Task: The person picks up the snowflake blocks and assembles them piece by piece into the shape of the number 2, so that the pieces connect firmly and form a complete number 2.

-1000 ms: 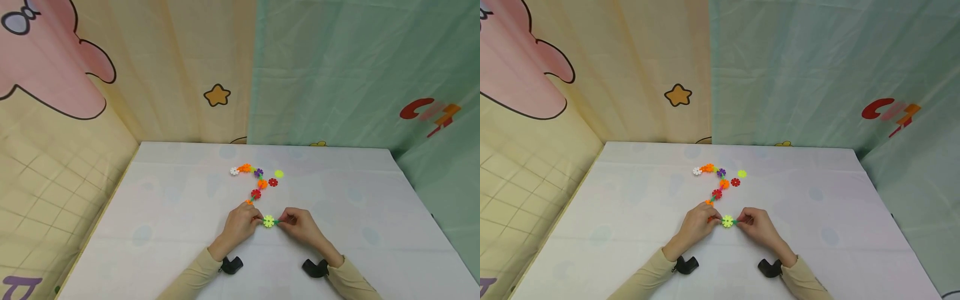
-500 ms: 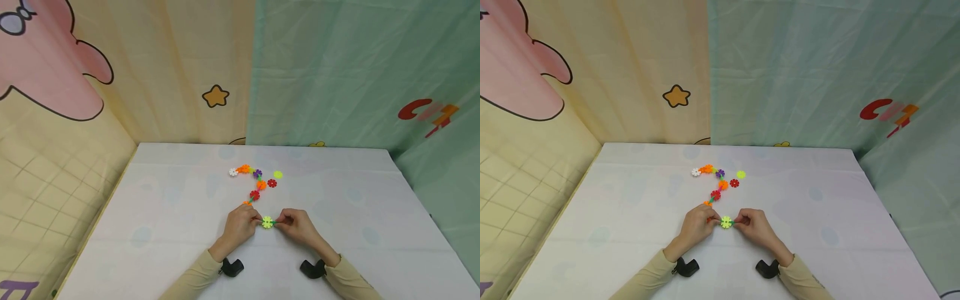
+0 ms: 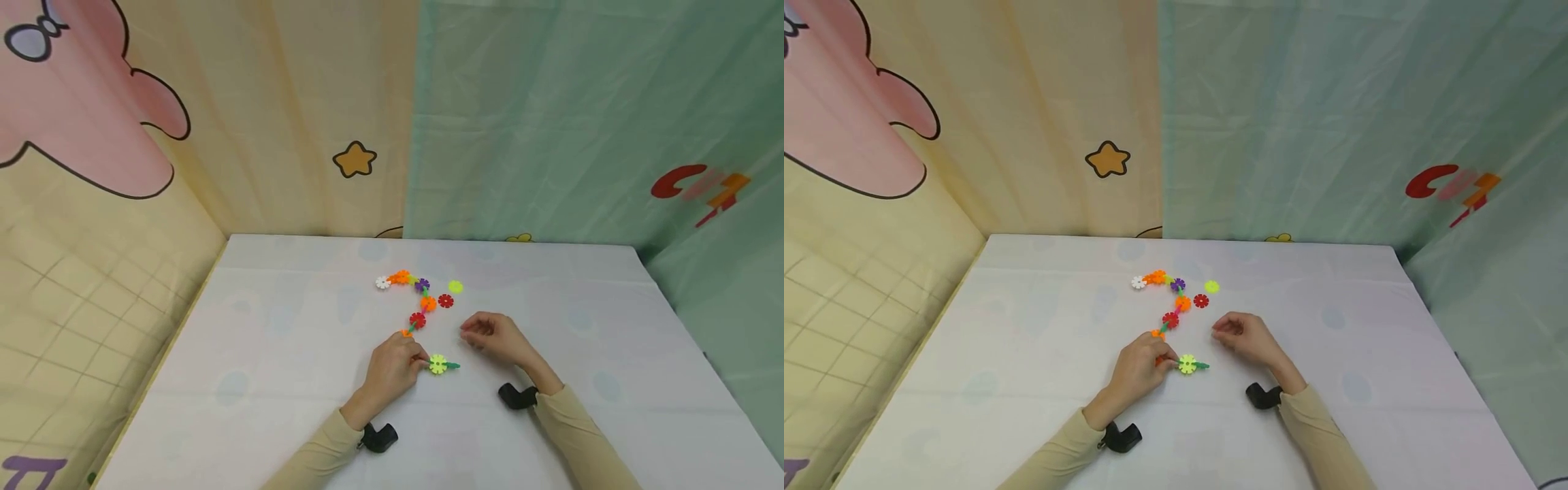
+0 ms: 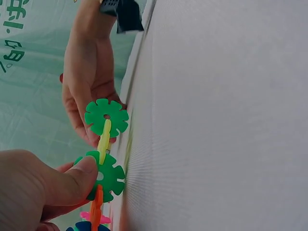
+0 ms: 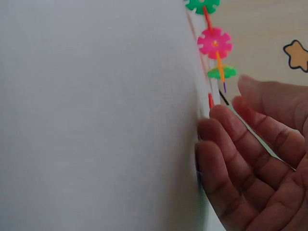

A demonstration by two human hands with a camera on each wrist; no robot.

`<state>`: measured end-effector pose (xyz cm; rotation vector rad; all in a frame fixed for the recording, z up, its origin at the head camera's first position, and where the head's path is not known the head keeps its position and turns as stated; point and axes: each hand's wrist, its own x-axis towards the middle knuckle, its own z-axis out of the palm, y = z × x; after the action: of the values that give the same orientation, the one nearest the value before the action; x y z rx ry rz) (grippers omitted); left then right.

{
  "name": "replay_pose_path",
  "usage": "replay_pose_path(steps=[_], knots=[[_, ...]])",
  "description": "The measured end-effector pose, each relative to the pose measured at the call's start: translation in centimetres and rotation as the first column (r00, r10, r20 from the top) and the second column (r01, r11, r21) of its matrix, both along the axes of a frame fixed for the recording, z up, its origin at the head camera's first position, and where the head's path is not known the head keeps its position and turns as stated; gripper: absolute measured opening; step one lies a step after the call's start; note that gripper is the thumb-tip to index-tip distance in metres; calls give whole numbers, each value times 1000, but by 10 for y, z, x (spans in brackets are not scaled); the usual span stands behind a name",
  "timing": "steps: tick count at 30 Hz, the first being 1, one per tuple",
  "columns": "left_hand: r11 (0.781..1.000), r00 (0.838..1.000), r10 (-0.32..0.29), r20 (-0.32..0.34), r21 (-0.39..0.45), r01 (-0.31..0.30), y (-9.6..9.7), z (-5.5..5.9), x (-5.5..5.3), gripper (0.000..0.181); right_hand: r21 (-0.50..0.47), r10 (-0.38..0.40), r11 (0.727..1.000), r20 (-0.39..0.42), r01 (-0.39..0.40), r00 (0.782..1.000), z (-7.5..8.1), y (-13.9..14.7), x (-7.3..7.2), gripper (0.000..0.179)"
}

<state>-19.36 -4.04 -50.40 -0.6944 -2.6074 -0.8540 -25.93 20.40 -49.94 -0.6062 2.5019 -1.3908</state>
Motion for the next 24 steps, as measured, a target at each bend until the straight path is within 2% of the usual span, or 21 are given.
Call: replay_pose_path(steps=[2, 4, 8, 11, 15, 20, 24], knots=[[1000, 1000, 2, 8, -10, -2, -1, 0, 0, 9, 83, -74, 993, -86, 81, 994, 1, -4, -15, 18], [1000, 1000, 1, 15, -16, -1, -1, -1, 0, 9, 163, -101, 979, -149, 125, 984, 1, -10, -29, 22], [1000, 1000, -6, 9, -25, 6, -2, -1, -1, 8, 304, -69, 944, -194, 127, 979, -1, -25, -51, 35], [1000, 1000, -8, 0, -25, 8, -2, -2, -2, 8, 369, -55, 921, -201, 128, 978, -1, -33, -61, 39], [1000, 1000, -7, -1, -21, 7, -1, -3, -2, 9, 380, -78, 915, -167, 138, 983, -1, -36, -66, 33], [1000, 1000, -5, 7, -12, 5, -2, -3, -2, 8, 329, -98, 938, -58, 112, 993, 0, -31, -64, 28], [1000, 1000, -5, 9, -10, 5, -3, -3, -2, 8, 287, -100, 953, -10, 99, 995, 4, -25, -56, 30]])
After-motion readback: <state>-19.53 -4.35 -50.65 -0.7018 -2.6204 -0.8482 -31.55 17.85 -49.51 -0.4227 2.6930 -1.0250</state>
